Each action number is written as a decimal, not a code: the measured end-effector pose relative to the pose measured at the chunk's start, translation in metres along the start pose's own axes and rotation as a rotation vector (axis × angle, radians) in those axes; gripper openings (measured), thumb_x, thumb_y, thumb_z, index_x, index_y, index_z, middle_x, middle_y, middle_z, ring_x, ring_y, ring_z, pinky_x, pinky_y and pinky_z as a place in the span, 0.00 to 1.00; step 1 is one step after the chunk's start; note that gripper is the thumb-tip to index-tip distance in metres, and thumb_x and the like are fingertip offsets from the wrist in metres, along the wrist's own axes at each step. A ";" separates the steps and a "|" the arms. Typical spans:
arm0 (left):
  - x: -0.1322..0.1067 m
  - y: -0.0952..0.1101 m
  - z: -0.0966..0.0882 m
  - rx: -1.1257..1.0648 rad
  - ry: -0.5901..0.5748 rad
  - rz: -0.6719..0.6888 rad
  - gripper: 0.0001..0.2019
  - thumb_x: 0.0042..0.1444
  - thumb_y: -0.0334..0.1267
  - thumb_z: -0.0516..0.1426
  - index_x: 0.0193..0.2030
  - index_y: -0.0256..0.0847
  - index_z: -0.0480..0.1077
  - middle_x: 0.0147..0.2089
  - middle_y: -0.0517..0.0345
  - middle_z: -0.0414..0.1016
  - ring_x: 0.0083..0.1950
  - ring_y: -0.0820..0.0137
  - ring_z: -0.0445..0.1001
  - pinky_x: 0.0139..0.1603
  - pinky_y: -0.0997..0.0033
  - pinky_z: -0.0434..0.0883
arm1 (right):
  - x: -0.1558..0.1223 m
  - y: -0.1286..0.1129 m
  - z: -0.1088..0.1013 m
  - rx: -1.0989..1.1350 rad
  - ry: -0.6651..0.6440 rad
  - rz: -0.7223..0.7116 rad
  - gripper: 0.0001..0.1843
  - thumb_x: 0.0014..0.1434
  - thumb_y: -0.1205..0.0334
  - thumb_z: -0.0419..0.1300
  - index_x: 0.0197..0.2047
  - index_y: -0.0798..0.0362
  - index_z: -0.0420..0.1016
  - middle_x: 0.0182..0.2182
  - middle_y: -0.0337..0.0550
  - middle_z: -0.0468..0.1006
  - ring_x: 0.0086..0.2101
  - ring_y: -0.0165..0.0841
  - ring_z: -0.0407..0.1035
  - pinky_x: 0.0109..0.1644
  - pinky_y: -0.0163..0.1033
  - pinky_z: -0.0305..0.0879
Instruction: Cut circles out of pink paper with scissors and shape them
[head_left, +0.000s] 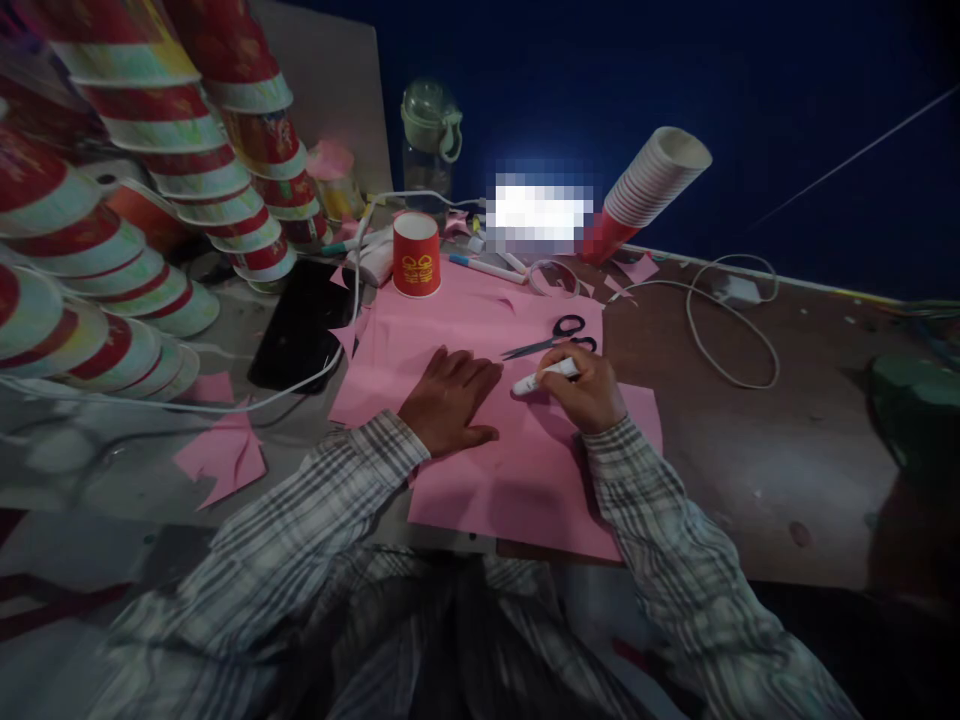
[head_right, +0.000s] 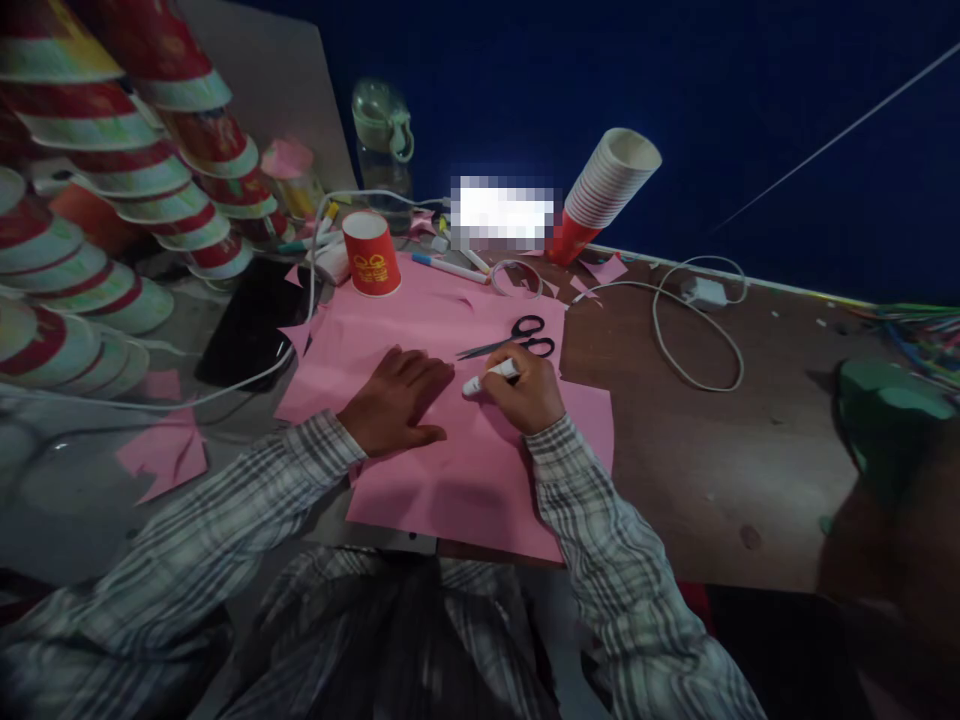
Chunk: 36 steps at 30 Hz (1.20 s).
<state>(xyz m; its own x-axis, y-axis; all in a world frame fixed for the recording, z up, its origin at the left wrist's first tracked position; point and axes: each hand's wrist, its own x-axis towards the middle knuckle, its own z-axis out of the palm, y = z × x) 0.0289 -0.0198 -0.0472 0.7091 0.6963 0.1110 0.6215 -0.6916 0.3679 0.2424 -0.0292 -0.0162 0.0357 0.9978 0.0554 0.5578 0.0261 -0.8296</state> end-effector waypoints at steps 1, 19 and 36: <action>0.000 0.000 0.000 0.000 0.001 0.001 0.39 0.51 0.55 0.60 0.66 0.39 0.57 0.64 0.43 0.63 0.65 0.49 0.56 0.67 0.42 0.46 | 0.000 0.000 0.000 -0.027 -0.031 0.006 0.02 0.45 0.64 0.59 0.24 0.53 0.70 0.18 0.35 0.69 0.21 0.28 0.60 0.26 0.34 0.57; -0.001 -0.001 0.001 -0.027 0.025 0.006 0.39 0.52 0.59 0.58 0.65 0.38 0.58 0.64 0.44 0.64 0.64 0.49 0.57 0.68 0.43 0.46 | -0.002 -0.003 -0.001 0.009 -0.226 0.029 0.01 0.43 0.65 0.58 0.23 0.53 0.70 0.19 0.36 0.70 0.21 0.28 0.61 0.26 0.34 0.56; -0.001 -0.001 0.002 0.008 0.054 0.036 0.48 0.46 0.70 0.55 0.65 0.35 0.59 0.62 0.41 0.66 0.63 0.48 0.58 0.68 0.42 0.46 | 0.000 0.006 0.003 0.037 0.060 -0.076 0.03 0.46 0.63 0.59 0.25 0.53 0.71 0.19 0.34 0.68 0.21 0.27 0.58 0.25 0.34 0.55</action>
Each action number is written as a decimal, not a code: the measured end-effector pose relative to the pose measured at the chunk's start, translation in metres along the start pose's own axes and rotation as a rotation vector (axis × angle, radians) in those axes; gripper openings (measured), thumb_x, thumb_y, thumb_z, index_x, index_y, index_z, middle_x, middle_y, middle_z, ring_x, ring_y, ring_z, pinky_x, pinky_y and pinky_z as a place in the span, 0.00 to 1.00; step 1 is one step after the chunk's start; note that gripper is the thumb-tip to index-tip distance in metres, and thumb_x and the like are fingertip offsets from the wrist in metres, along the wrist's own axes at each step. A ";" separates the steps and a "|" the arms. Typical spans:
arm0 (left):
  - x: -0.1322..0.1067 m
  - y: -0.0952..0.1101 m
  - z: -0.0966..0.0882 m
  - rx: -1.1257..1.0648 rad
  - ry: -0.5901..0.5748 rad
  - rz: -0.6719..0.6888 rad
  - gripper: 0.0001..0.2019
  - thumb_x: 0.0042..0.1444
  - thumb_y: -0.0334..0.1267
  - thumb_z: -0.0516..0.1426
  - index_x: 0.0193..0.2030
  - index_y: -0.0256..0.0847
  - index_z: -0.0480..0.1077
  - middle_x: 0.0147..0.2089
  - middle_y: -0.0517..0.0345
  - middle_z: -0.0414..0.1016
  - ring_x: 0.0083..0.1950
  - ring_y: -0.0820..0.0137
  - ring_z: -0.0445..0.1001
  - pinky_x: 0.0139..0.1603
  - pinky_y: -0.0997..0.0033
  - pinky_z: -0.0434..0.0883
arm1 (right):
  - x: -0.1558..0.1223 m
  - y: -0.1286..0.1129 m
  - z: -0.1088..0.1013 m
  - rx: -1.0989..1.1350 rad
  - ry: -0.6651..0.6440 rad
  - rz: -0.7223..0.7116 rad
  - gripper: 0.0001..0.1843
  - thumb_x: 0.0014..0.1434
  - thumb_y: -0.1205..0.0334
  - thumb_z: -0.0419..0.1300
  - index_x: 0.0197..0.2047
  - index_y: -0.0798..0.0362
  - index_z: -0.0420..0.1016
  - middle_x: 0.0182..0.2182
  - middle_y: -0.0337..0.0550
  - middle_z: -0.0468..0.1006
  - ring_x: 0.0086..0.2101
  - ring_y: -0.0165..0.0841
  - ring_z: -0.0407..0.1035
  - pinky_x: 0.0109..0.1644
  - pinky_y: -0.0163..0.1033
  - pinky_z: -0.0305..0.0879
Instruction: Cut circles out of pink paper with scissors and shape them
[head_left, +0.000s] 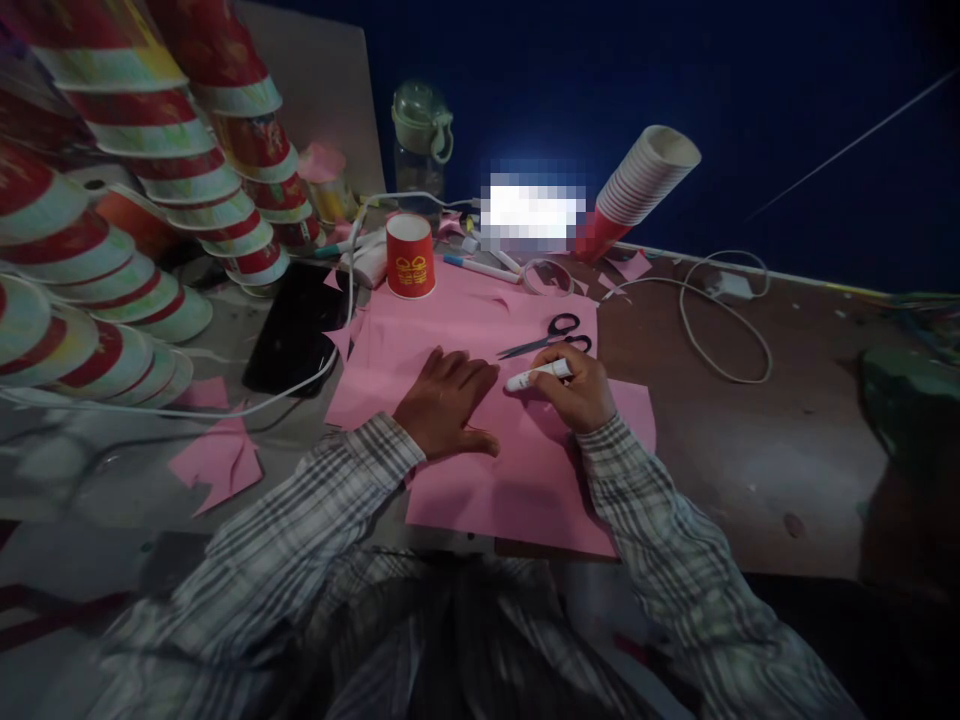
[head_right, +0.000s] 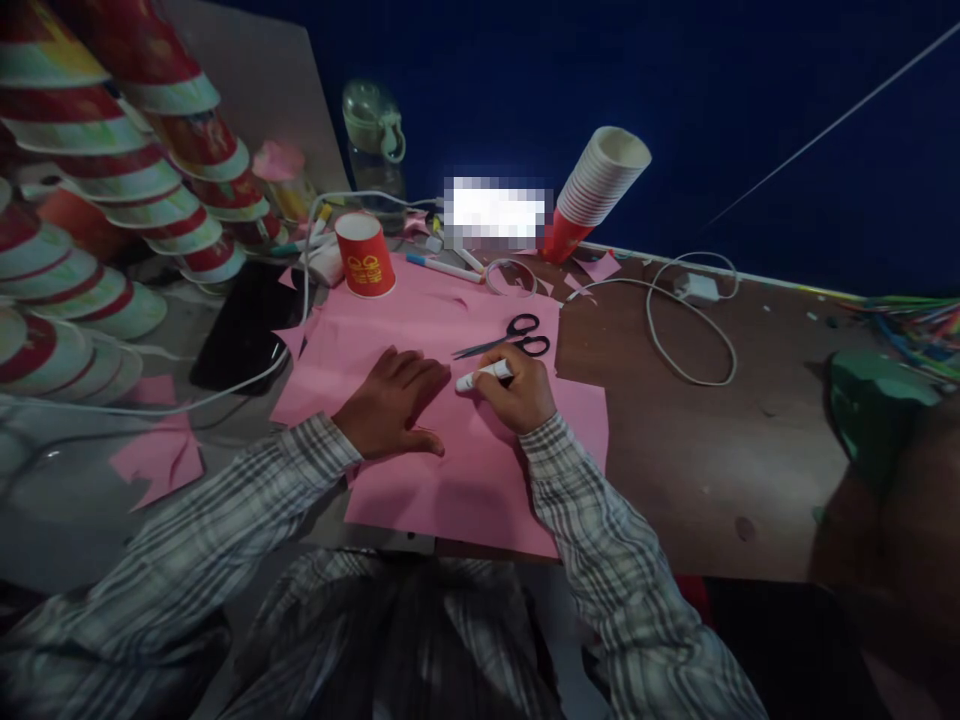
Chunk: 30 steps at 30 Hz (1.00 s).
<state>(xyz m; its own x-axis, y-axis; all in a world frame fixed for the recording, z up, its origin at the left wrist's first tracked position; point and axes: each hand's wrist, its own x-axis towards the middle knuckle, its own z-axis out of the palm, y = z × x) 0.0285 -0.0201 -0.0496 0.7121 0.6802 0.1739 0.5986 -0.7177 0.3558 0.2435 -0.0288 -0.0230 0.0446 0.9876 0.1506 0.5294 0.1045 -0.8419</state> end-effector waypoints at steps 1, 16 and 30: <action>0.000 0.000 0.001 -0.005 0.011 -0.006 0.47 0.47 0.70 0.53 0.64 0.35 0.60 0.62 0.41 0.66 0.63 0.48 0.58 0.68 0.43 0.46 | 0.000 0.000 0.001 -0.005 0.000 -0.003 0.03 0.46 0.63 0.59 0.25 0.53 0.70 0.19 0.34 0.68 0.21 0.27 0.58 0.26 0.34 0.55; -0.003 0.001 -0.008 -0.188 -0.028 -0.024 0.39 0.49 0.32 0.55 0.70 0.40 0.51 0.68 0.46 0.59 0.72 0.50 0.48 0.69 0.38 0.38 | -0.001 0.003 -0.002 0.030 0.053 -0.016 0.04 0.47 0.62 0.61 0.27 0.52 0.72 0.19 0.34 0.67 0.20 0.27 0.58 0.25 0.35 0.54; -0.004 -0.002 0.000 -0.058 0.119 -0.111 0.43 0.48 0.60 0.61 0.66 0.35 0.58 0.57 0.42 0.70 0.65 0.48 0.58 0.69 0.36 0.38 | -0.007 0.000 0.010 -0.100 0.001 -0.147 0.06 0.50 0.60 0.60 0.30 0.53 0.73 0.26 0.40 0.75 0.27 0.32 0.65 0.33 0.38 0.61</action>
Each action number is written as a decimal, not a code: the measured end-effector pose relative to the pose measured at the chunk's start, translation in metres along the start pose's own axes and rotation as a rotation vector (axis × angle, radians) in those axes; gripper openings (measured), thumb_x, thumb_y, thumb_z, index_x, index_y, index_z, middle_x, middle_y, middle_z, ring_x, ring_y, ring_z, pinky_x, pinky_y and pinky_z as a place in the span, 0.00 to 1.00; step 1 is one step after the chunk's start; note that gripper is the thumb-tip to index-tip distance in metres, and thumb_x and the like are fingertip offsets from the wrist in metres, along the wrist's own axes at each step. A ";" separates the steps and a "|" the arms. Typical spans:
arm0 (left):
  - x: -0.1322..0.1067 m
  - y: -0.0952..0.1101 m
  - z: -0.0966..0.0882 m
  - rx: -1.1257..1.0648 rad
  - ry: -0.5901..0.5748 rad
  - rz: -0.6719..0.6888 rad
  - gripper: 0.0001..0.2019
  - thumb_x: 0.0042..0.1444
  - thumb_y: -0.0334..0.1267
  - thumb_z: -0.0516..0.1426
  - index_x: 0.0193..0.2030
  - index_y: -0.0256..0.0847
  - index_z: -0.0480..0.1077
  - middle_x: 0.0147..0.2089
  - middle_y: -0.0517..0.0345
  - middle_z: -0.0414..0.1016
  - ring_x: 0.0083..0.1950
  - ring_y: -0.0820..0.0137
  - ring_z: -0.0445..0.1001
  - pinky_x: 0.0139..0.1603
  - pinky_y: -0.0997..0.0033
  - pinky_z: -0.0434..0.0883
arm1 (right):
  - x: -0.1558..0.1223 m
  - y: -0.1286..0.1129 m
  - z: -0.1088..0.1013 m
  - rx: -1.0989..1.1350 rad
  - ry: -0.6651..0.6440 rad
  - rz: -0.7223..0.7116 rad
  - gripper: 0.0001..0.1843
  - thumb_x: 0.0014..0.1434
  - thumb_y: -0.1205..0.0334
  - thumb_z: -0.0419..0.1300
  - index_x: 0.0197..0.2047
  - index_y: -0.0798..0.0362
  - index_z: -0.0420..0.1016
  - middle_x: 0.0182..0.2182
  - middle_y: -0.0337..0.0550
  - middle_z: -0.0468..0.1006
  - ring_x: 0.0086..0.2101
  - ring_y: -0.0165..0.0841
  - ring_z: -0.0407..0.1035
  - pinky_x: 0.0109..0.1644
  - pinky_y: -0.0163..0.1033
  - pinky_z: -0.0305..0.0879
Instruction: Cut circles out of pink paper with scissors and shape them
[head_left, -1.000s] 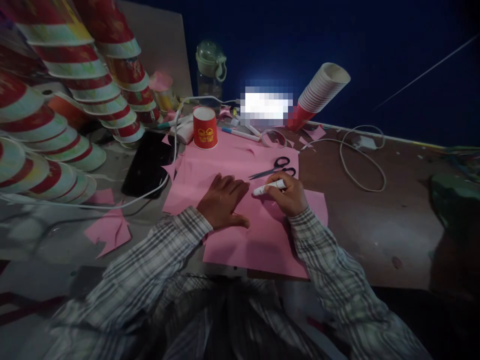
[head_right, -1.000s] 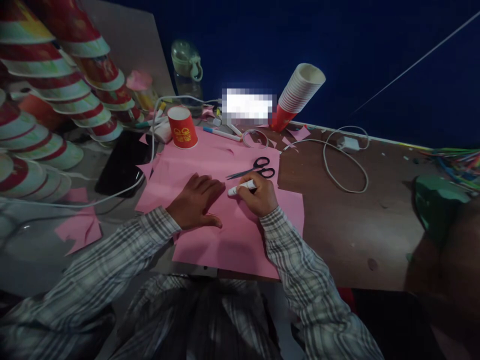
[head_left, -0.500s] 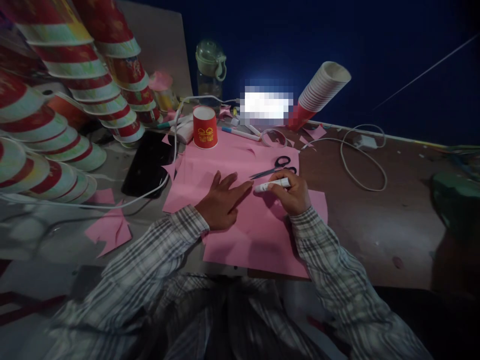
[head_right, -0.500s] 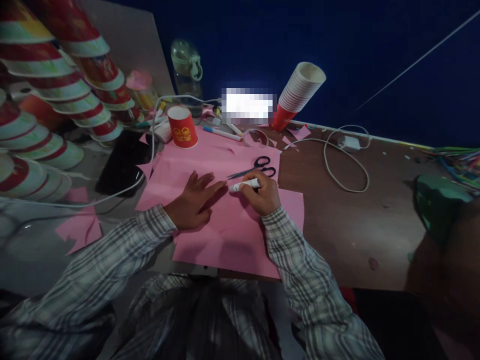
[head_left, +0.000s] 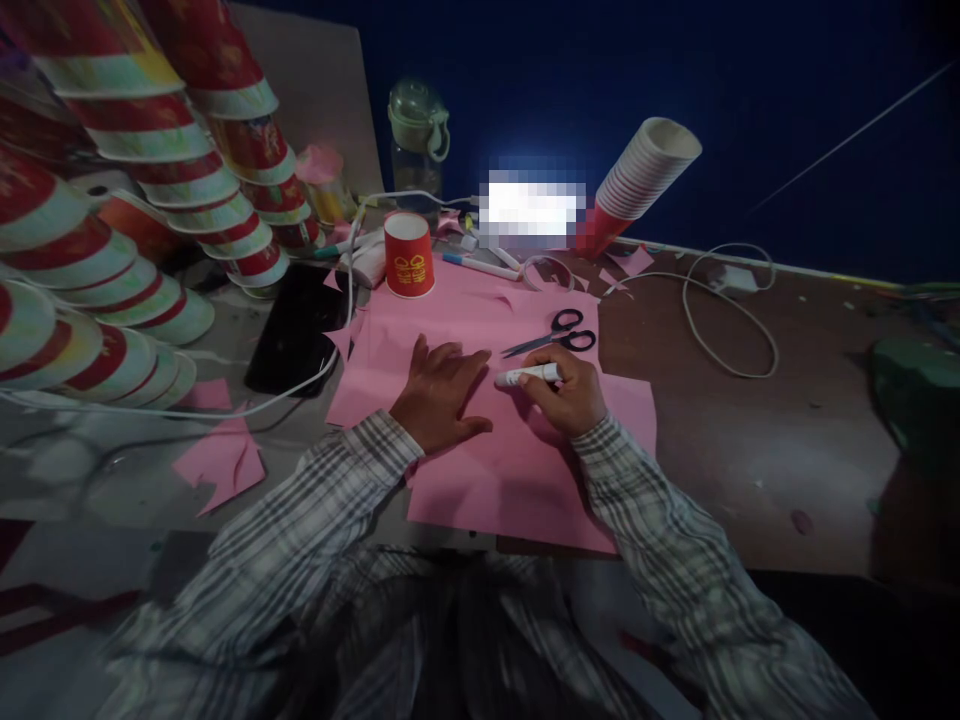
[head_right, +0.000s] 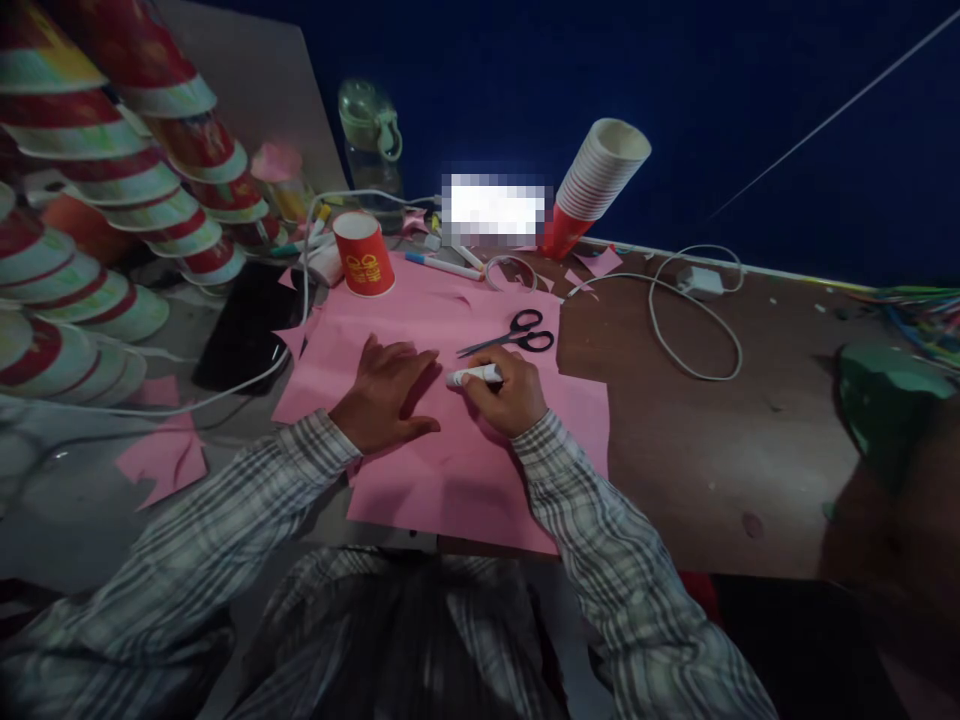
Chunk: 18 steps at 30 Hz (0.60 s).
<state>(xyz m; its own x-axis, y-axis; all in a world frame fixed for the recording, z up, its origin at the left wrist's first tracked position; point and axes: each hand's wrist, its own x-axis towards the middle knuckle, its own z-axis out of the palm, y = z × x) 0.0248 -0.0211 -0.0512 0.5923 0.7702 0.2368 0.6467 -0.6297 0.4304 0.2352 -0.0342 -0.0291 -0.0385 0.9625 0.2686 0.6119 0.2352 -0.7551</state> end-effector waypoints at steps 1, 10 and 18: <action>0.000 0.001 -0.001 0.000 -0.011 -0.003 0.42 0.49 0.57 0.61 0.66 0.35 0.58 0.58 0.42 0.70 0.65 0.48 0.58 0.69 0.36 0.38 | 0.000 0.000 0.001 -0.015 -0.014 -0.006 0.06 0.50 0.60 0.60 0.31 0.53 0.73 0.26 0.40 0.75 0.27 0.32 0.66 0.33 0.38 0.61; 0.003 0.003 -0.005 -0.023 -0.103 -0.036 0.43 0.48 0.51 0.62 0.67 0.32 0.54 0.61 0.37 0.65 0.66 0.49 0.57 0.69 0.39 0.41 | -0.002 -0.005 0.009 -0.026 -0.062 0.011 0.06 0.51 0.60 0.60 0.32 0.53 0.74 0.28 0.42 0.76 0.29 0.34 0.67 0.35 0.39 0.62; 0.003 0.001 -0.004 -0.057 -0.125 -0.027 0.44 0.49 0.50 0.62 0.68 0.32 0.53 0.61 0.41 0.66 0.67 0.49 0.55 0.70 0.40 0.38 | 0.001 -0.014 0.003 0.092 -0.193 0.131 0.05 0.47 0.62 0.62 0.25 0.53 0.70 0.18 0.34 0.69 0.20 0.27 0.60 0.27 0.34 0.56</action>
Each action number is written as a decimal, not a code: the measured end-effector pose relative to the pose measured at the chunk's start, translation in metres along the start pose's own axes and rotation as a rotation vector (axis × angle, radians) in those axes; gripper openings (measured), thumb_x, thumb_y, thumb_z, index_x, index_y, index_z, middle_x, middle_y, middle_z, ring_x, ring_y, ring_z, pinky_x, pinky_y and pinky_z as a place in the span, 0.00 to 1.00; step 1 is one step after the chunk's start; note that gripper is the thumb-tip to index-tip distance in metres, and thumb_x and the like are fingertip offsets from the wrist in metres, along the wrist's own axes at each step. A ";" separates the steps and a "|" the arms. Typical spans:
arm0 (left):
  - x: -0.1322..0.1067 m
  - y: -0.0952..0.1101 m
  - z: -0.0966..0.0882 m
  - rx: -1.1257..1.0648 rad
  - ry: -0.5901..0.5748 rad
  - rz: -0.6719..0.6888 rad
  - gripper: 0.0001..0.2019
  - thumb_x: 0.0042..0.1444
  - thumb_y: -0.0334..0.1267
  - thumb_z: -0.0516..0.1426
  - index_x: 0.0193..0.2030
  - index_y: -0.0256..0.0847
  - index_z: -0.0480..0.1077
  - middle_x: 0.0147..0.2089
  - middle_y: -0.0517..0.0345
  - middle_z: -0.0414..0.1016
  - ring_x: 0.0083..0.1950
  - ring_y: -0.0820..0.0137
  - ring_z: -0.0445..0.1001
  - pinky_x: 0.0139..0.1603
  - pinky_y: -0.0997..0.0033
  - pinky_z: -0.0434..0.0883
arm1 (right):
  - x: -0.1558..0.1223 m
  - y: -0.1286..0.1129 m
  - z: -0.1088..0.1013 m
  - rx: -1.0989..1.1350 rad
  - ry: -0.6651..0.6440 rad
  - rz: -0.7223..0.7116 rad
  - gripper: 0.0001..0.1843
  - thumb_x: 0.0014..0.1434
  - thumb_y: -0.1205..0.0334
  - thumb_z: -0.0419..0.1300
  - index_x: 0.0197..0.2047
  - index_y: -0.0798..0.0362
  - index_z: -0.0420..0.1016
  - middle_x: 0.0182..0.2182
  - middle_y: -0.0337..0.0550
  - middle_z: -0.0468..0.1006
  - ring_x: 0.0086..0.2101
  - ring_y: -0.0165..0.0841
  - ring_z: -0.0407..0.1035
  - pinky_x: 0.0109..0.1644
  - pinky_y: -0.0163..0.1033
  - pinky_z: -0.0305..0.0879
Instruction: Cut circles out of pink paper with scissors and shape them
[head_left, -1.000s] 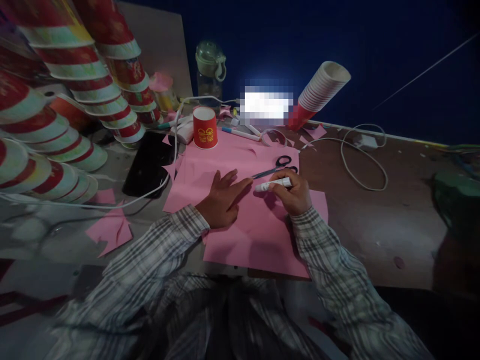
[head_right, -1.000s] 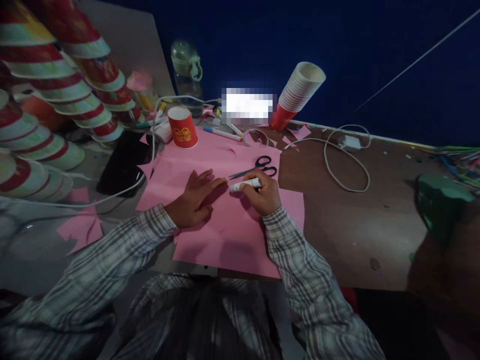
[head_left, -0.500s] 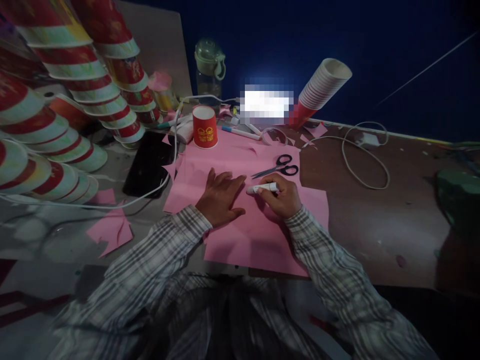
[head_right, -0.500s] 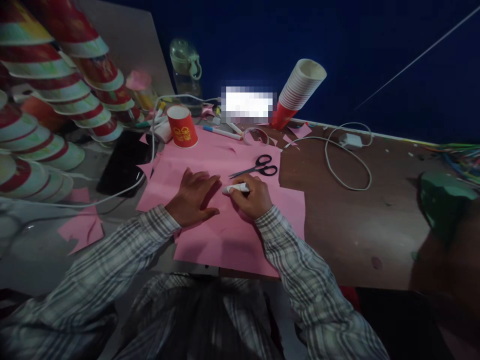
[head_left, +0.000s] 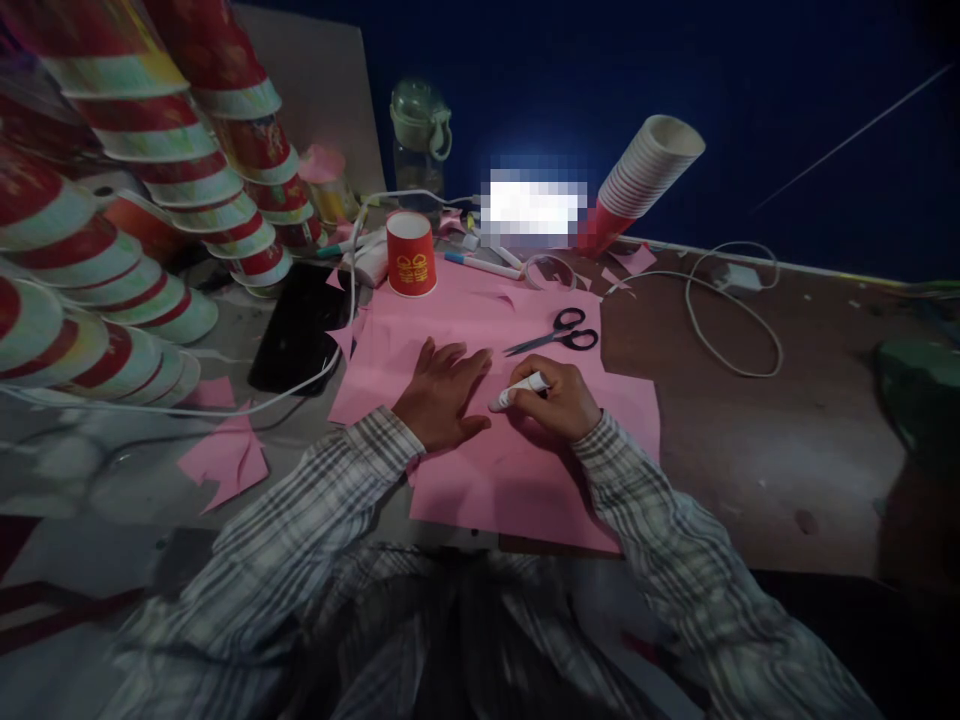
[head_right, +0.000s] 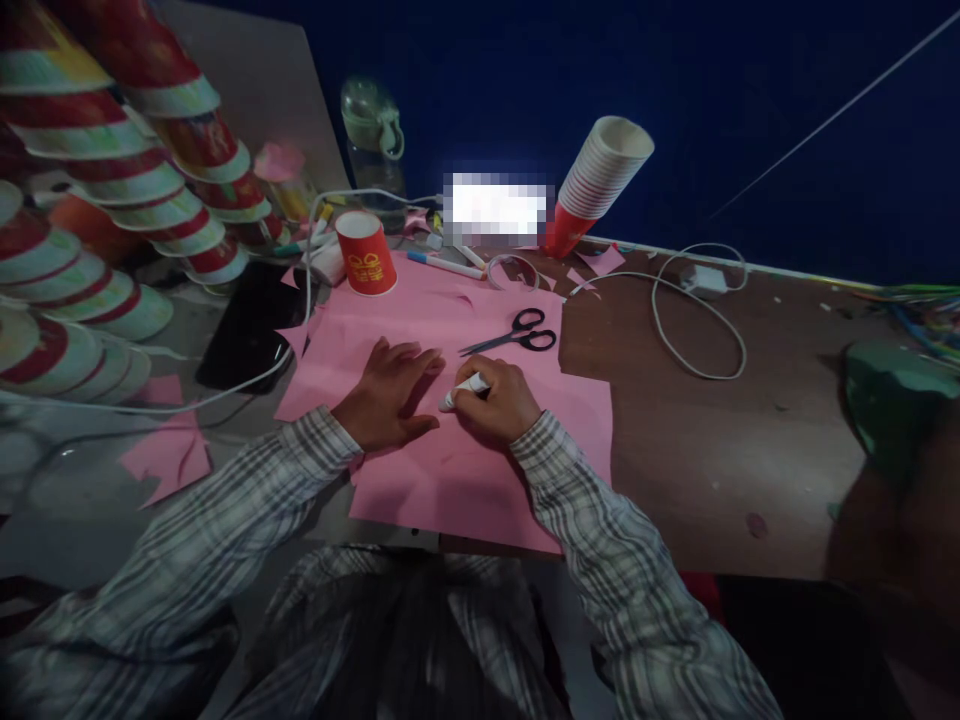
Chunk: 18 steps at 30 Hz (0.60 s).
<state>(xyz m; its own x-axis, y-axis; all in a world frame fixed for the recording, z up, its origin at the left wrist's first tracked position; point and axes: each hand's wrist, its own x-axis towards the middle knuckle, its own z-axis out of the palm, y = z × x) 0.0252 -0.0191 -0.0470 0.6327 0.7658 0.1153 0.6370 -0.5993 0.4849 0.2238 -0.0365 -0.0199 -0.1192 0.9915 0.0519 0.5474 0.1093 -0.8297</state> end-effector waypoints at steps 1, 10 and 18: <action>0.000 0.001 0.000 -0.004 -0.002 -0.003 0.44 0.48 0.50 0.63 0.68 0.31 0.53 0.61 0.40 0.66 0.67 0.49 0.55 0.70 0.41 0.38 | 0.000 0.001 0.000 0.023 0.033 0.013 0.05 0.47 0.62 0.62 0.26 0.53 0.70 0.18 0.34 0.69 0.20 0.27 0.60 0.26 0.34 0.55; 0.000 -0.001 0.001 0.010 0.003 0.005 0.42 0.49 0.52 0.61 0.67 0.36 0.54 0.62 0.42 0.65 0.67 0.50 0.55 0.69 0.41 0.39 | 0.004 -0.004 0.008 -0.155 0.013 -0.089 0.04 0.47 0.63 0.63 0.25 0.52 0.70 0.21 0.37 0.72 0.24 0.30 0.62 0.31 0.36 0.57; 0.001 0.000 0.001 0.027 -0.005 -0.006 0.42 0.50 0.52 0.61 0.68 0.36 0.53 0.62 0.41 0.65 0.67 0.49 0.55 0.69 0.41 0.40 | 0.007 -0.002 0.009 -0.022 0.112 -0.012 0.02 0.49 0.63 0.60 0.29 0.52 0.71 0.20 0.35 0.71 0.21 0.28 0.62 0.27 0.34 0.56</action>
<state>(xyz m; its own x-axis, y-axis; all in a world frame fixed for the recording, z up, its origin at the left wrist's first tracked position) 0.0257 -0.0186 -0.0476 0.6310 0.7682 0.1079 0.6522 -0.6007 0.4623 0.2143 -0.0303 -0.0235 -0.0333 0.9917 0.1243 0.5647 0.1213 -0.8164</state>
